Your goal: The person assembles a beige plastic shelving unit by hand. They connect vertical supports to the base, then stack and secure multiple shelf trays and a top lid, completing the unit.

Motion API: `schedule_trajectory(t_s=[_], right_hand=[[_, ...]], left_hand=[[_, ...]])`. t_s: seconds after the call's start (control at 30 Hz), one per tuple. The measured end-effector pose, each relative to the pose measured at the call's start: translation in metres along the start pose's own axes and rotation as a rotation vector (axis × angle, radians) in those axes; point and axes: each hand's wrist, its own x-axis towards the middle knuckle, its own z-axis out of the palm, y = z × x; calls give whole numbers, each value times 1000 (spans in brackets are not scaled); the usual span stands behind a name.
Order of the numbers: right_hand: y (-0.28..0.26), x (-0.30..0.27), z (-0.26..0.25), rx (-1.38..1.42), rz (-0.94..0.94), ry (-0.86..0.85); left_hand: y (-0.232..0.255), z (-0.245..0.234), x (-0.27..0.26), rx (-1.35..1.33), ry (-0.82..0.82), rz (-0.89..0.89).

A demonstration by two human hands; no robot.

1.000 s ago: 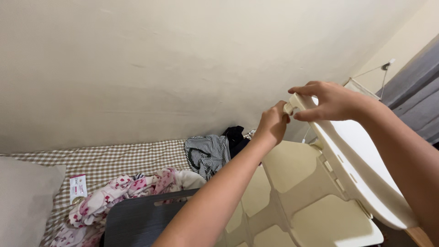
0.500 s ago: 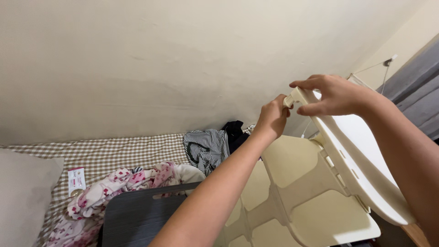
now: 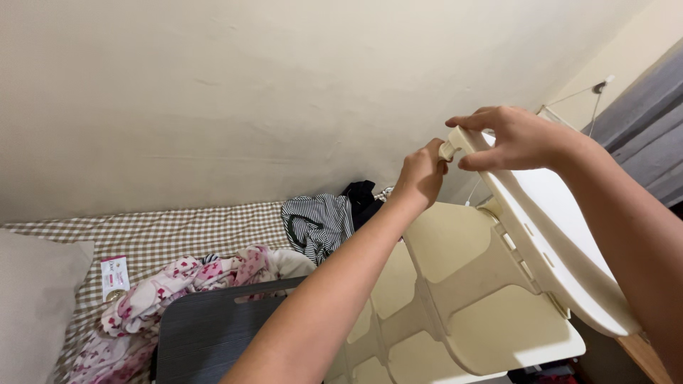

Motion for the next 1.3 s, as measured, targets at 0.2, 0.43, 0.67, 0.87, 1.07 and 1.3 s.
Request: schedule_trajectory(t_s=[0.2, 0.43, 0.67, 0.87, 1.07, 1.3], right_hand=[[-4, -5, -5, 5, -5, -29], [-5, -3, -4, 17, -9, -20], [-3, -5, -1, 65, -27, -24], [-2, -3, -2, 6, -52, -10], [-4, 0, -5, -40, -71, 4], [-6, 2, -6, -57, -25, 6]], left_hand=[[0, -3, 3, -61, 17, -16], [-2, 0, -1, -20, 59, 69], [6, -3, -4, -80, 90, 22], [7, -2, -5, -47, 106, 20], [-4, 0, -2, -29, 84, 59], [-1, -6, -2, -47, 14, 24]])
